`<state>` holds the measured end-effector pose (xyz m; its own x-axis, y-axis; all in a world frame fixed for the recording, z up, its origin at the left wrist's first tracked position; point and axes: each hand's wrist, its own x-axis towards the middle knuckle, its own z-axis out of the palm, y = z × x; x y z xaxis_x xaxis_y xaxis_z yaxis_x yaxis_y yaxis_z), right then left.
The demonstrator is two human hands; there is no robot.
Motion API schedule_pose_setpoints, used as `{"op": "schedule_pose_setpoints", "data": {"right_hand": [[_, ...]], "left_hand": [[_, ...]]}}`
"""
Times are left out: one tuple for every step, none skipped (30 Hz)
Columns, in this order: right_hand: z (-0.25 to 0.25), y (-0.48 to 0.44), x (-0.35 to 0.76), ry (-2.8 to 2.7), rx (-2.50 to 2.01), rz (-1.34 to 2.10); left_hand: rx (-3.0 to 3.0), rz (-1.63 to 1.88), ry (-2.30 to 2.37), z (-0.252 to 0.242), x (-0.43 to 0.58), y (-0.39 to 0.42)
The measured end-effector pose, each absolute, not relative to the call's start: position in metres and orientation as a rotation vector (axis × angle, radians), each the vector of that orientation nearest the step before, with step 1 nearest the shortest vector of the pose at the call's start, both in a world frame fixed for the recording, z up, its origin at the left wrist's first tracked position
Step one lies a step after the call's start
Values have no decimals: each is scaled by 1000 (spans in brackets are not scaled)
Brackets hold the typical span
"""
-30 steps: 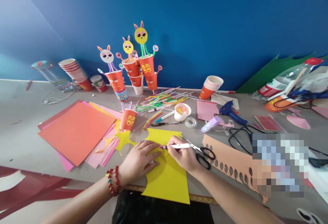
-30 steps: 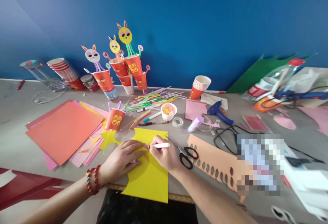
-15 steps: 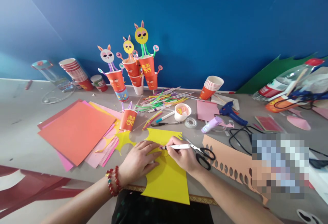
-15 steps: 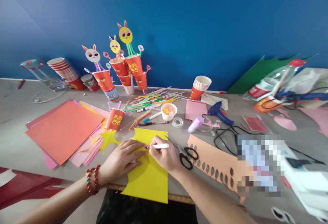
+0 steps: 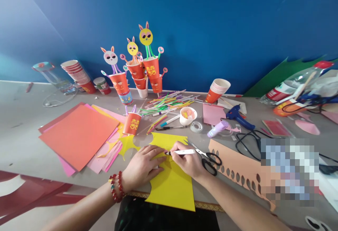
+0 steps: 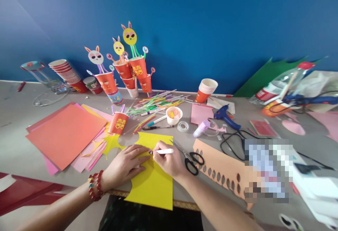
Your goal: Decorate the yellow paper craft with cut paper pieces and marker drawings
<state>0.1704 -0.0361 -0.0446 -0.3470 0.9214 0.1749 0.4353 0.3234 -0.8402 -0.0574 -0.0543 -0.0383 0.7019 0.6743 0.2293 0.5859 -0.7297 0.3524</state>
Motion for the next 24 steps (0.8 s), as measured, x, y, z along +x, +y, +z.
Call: {"op": "schedule_pose_setpoints", "data": {"right_hand": [[-44, -36, 170, -1927, -1193, 930], [-44, -36, 170, -1929, -1190, 932], [-44, -36, 170, -1929, -1187, 932], [-44, -36, 170, -1929, -1184, 932], [-44, -36, 170, -1930, -1181, 934], [-44, -36, 170, -1932, -1183, 936], [-45, -36, 170, -1934, -1186, 938], [-45, -37, 170, -1936, -1192, 939], [-45, -37, 171, -1937, -1194, 940], [-46, -37, 171, -1938, -1190, 943], [-46, -37, 171, -1940, -1183, 946], [-46, -37, 171, -1941, -1174, 948], [-46, -37, 171, -1942, -1168, 948], [-46, -38, 171, -1943, -1163, 948], [-46, -38, 171, -1942, -1162, 947], [-46, -38, 171, -1941, -1164, 945], [-46, -37, 171, -1938, -1166, 942], [-46, -37, 171, -1937, -1166, 941], [-46, -37, 171, -1936, -1166, 942], [-46, -37, 171, -1934, -1167, 944], [-47, -36, 171, -1934, -1169, 947], [-47, -36, 171, -1933, -1170, 951], [-47, -36, 171, -1932, -1169, 953], [-48, -36, 171, -1931, -1169, 953]], "left_hand": [[2658, 502, 1003, -38, -57, -54], [2658, 498, 1003, -38, -57, -54], [2658, 491, 1004, -38, -58, -54], [2657, 486, 1007, -39, -58, -55], [2658, 479, 1009, -39, -58, -55], [2658, 474, 1009, -39, -58, -54], [2658, 471, 1008, -39, -58, -54], [2658, 469, 1007, -39, -58, -54], [2659, 469, 1006, -39, -58, -54], [2660, 469, 1006, -39, -58, -54], [2660, 468, 1008, -39, -58, -54], [2659, 467, 1012, -39, -58, -54], [2659, 467, 1014, -39, -58, -54], [2660, 467, 1015, -39, -58, -54], [2660, 470, 1014, -39, -58, -54], [2661, 473, 1011, -39, -58, -54], [2662, 476, 1007, -39, -58, -54], [2662, 478, 1005, -39, -58, -54], [2661, 477, 1004, -40, -58, -54], [2659, 475, 1004, -40, -58, -54], [2656, 469, 1006, -40, -58, -54], [2653, 464, 1009, -40, -58, -54], [2652, 459, 1011, -40, -58, -54], [2651, 455, 1011, -40, -58, -54]]}}
